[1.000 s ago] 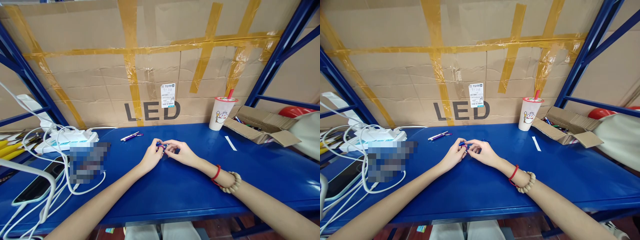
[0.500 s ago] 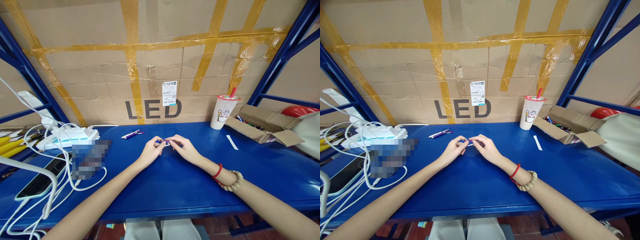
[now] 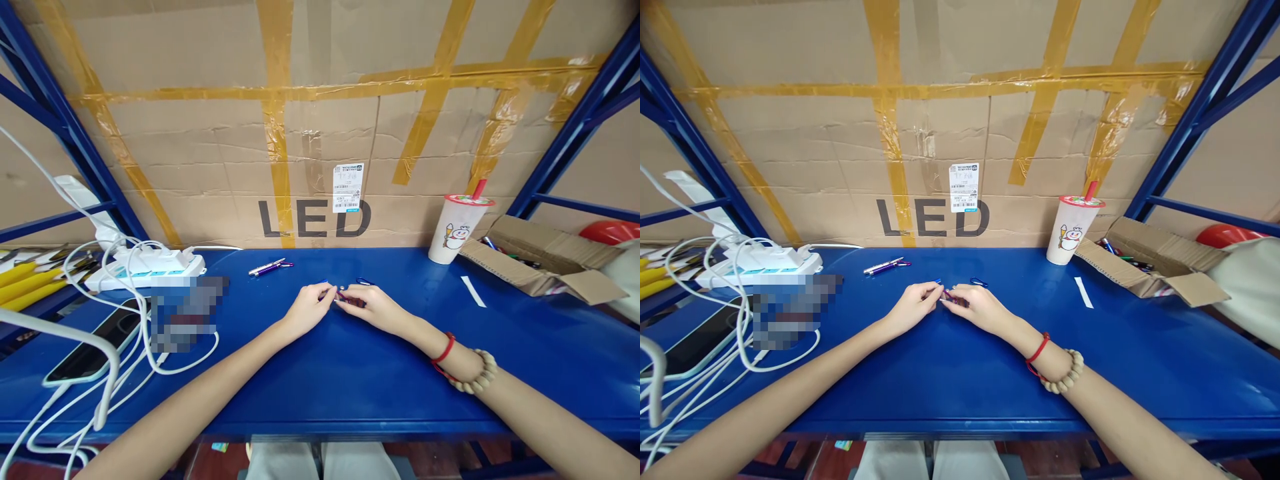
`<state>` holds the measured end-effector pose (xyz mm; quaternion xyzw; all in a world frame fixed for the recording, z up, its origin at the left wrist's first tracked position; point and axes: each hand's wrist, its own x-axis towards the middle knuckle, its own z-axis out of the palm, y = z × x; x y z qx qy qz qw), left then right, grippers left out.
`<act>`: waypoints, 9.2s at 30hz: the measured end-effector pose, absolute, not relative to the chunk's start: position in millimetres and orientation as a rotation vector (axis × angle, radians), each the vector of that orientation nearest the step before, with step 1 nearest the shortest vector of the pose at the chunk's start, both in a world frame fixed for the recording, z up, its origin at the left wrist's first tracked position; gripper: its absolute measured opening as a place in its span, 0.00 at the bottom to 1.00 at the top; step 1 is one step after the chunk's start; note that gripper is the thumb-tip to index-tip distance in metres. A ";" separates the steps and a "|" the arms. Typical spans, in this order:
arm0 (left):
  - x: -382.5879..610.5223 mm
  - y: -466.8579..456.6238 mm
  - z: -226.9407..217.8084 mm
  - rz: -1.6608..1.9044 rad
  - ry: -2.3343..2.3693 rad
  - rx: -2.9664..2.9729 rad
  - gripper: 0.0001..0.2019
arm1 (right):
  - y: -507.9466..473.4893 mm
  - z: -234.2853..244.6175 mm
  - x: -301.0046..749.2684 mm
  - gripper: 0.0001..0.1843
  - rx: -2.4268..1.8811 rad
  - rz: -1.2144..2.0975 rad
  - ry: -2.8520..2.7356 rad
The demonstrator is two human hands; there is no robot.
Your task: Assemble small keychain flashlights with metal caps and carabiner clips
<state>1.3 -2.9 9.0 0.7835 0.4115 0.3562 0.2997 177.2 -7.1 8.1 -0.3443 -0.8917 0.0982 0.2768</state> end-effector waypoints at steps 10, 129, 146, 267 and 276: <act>3.2 -7.0 9.4 0.905 1.065 2.048 0.18 | -9.2 2.8 177.0 0.15 -0.890 0.075 -2.432; -2.5 -3.1 9.1 1.057 1.416 2.347 0.08 | 15.4 -8.0 202.4 0.14 -1.574 -0.242 -2.122; -2.8 -6.0 4.9 0.882 1.306 2.865 0.12 | 1.9 -1.7 178.4 0.16 -1.067 0.822 -1.778; -3.6 -10.1 21.9 0.777 1.496 2.408 0.20 | -5.2 5.2 177.5 0.14 -0.838 0.257 -2.315; -2.1 -12.0 26.2 0.693 1.580 2.458 0.15 | -9.0 4.9 178.5 0.16 -0.936 0.246 -2.322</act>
